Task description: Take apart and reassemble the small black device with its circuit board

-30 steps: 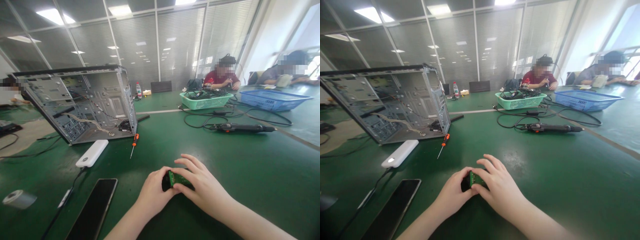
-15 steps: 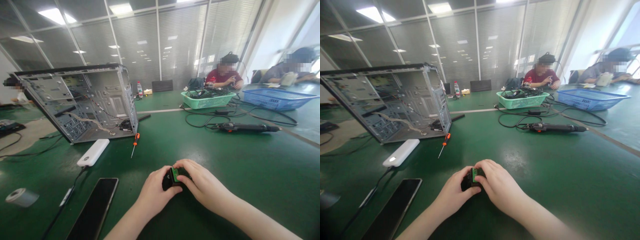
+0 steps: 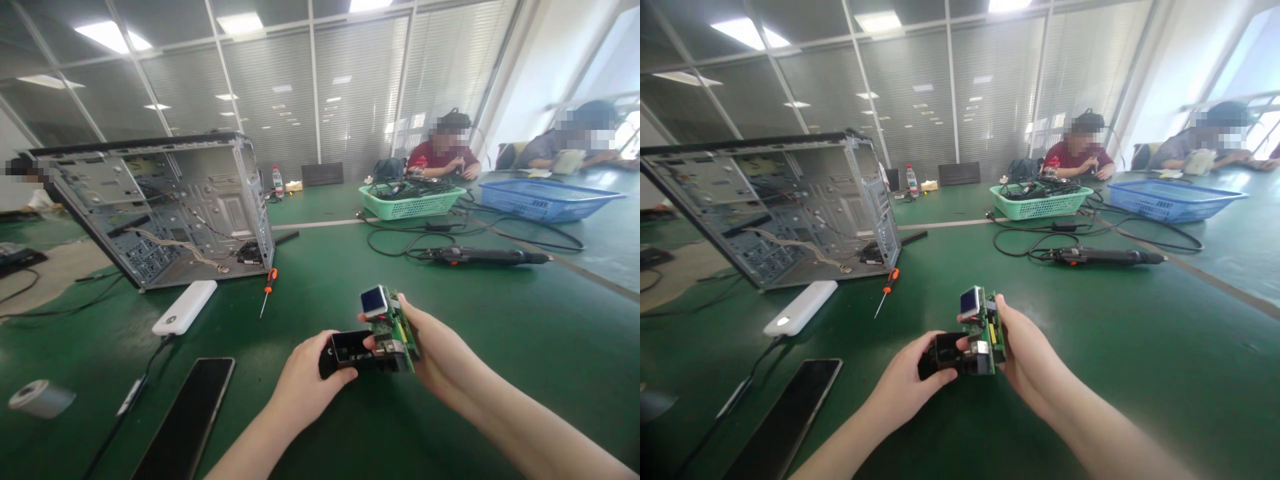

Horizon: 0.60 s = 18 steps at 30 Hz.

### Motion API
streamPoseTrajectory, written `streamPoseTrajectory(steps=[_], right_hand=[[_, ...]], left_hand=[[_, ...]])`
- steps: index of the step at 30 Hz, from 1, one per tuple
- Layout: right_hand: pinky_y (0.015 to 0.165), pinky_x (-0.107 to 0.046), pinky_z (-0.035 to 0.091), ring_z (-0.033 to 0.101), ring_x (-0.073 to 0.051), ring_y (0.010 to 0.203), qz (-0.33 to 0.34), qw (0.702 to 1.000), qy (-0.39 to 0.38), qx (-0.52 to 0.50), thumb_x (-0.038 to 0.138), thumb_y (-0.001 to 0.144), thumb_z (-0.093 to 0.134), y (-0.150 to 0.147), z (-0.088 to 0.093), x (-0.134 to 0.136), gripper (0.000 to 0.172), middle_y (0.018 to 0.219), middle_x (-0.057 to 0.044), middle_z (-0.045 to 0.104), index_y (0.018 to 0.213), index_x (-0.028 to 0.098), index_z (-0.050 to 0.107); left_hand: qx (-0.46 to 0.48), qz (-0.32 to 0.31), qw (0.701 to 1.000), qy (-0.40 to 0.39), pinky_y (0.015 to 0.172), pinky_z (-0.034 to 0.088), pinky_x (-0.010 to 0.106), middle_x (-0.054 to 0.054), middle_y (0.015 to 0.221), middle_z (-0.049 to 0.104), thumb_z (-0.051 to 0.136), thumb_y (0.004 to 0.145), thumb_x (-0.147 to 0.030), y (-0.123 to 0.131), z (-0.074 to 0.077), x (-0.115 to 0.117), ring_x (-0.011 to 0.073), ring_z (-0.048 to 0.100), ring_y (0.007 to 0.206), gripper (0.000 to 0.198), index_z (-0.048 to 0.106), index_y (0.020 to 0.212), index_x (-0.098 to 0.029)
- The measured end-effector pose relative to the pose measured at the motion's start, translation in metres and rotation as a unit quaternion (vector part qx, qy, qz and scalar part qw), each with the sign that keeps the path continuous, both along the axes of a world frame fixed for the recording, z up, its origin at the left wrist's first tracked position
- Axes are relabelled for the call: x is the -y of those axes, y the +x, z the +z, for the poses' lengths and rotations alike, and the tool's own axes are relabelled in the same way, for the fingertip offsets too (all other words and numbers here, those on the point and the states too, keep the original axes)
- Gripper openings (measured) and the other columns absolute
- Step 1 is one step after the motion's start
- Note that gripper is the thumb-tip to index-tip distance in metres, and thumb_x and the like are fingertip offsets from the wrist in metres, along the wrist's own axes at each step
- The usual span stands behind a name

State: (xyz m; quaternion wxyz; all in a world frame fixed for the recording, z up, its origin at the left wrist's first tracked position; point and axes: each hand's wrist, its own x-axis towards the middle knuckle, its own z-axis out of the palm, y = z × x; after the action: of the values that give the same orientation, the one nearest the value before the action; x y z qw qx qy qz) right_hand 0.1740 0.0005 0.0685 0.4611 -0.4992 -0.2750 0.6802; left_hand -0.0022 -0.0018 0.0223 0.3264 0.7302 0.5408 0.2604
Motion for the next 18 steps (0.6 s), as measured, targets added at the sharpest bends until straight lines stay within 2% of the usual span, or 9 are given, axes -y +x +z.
streamPoseTrajectory(steps=[2,5,8,11,13,15,16,18], right_hand=[[0.049,-0.019,0.047,0.058,-0.011,0.053,0.015,0.993,-0.073,-0.089,0.035,0.100,0.031,-0.003,0.000,0.001,0.033,0.085,-0.009,0.063,0.098,0.011,0.053],[0.044,-0.016,0.044,0.053,-0.008,0.047,-0.003,0.980,-0.123,-0.159,0.027,0.098,0.037,-0.001,0.001,0.001,0.022,0.080,-0.006,0.063,0.092,0.013,0.052],[0.041,-0.015,0.041,0.049,-0.008,0.043,-0.025,0.974,-0.120,-0.191,0.027,0.098,0.036,0.007,0.006,-0.001,0.020,0.073,-0.004,0.061,0.091,0.014,0.050],[0.044,-0.015,0.043,0.051,-0.009,0.048,-0.015,0.983,-0.071,-0.171,0.036,0.097,0.042,0.022,0.013,-0.002,0.024,0.069,-0.004,0.058,0.097,0.013,0.051],[0.045,-0.014,0.043,0.052,-0.009,0.049,-0.006,0.995,-0.047,-0.085,0.041,0.093,0.048,0.038,0.013,0.000,0.030,0.063,-0.004,0.056,0.098,0.012,0.052],[0.042,-0.016,0.042,0.052,-0.012,0.049,-0.020,0.996,-0.017,0.082,0.048,0.089,0.052,0.064,0.005,0.002,0.035,0.061,-0.005,0.056,0.100,0.015,0.053],[0.039,-0.017,0.040,0.054,-0.014,0.049,-0.025,0.983,0.017,0.181,0.053,0.085,0.053,0.081,0.000,0.004,0.038,0.064,-0.005,0.058,0.104,0.019,0.054],[0.034,-0.019,0.037,0.049,-0.012,0.043,-0.060,0.923,0.136,0.356,0.053,0.070,0.068,0.121,-0.014,0.008,0.047,0.077,-0.006,0.063,0.107,0.027,0.054]], left_hand=[[0.004,-0.002,1.000,0.004,0.084,0.044,0.035,0.002,0.105,0.068,0.068,0.072,-0.026,0.000,0.000,0.000,0.0254,0.060,0.099,0.035,0.060,0.105,-0.027],[0.004,-0.002,1.000,0.006,0.084,0.044,0.035,0.002,0.104,0.068,0.068,0.072,-0.024,0.001,0.000,0.000,0.0251,0.061,0.098,0.034,0.060,0.104,-0.026],[0.003,0.003,1.000,0.010,0.086,0.044,0.034,0.001,0.104,0.068,0.069,0.071,-0.024,0.000,-0.001,0.000,0.0248,0.060,0.099,0.035,0.060,0.105,-0.027],[0.005,0.002,1.000,0.007,0.087,0.044,0.034,0.001,0.105,0.067,0.069,0.072,-0.024,-0.001,-0.002,0.000,0.0243,0.060,0.100,0.036,0.059,0.106,-0.027],[0.005,0.002,1.000,0.002,0.088,0.044,0.035,0.001,0.106,0.067,0.069,0.072,-0.023,-0.001,-0.002,-0.001,0.0241,0.060,0.101,0.036,0.059,0.107,-0.026],[0.001,0.004,1.000,-0.003,0.089,0.043,0.037,0.002,0.107,0.067,0.069,0.071,-0.021,-0.001,-0.003,-0.001,0.0243,0.059,0.102,0.037,0.059,0.107,-0.026],[-0.002,0.004,1.000,-0.005,0.089,0.043,0.037,0.002,0.108,0.066,0.069,0.071,-0.019,-0.001,-0.003,-0.001,0.0244,0.059,0.102,0.038,0.058,0.107,-0.026],[-0.007,0.005,1.000,-0.008,0.091,0.043,0.038,0.003,0.110,0.066,0.070,0.069,-0.016,-0.001,-0.003,-0.001,0.0248,0.058,0.104,0.041,0.058,0.106,-0.026]])
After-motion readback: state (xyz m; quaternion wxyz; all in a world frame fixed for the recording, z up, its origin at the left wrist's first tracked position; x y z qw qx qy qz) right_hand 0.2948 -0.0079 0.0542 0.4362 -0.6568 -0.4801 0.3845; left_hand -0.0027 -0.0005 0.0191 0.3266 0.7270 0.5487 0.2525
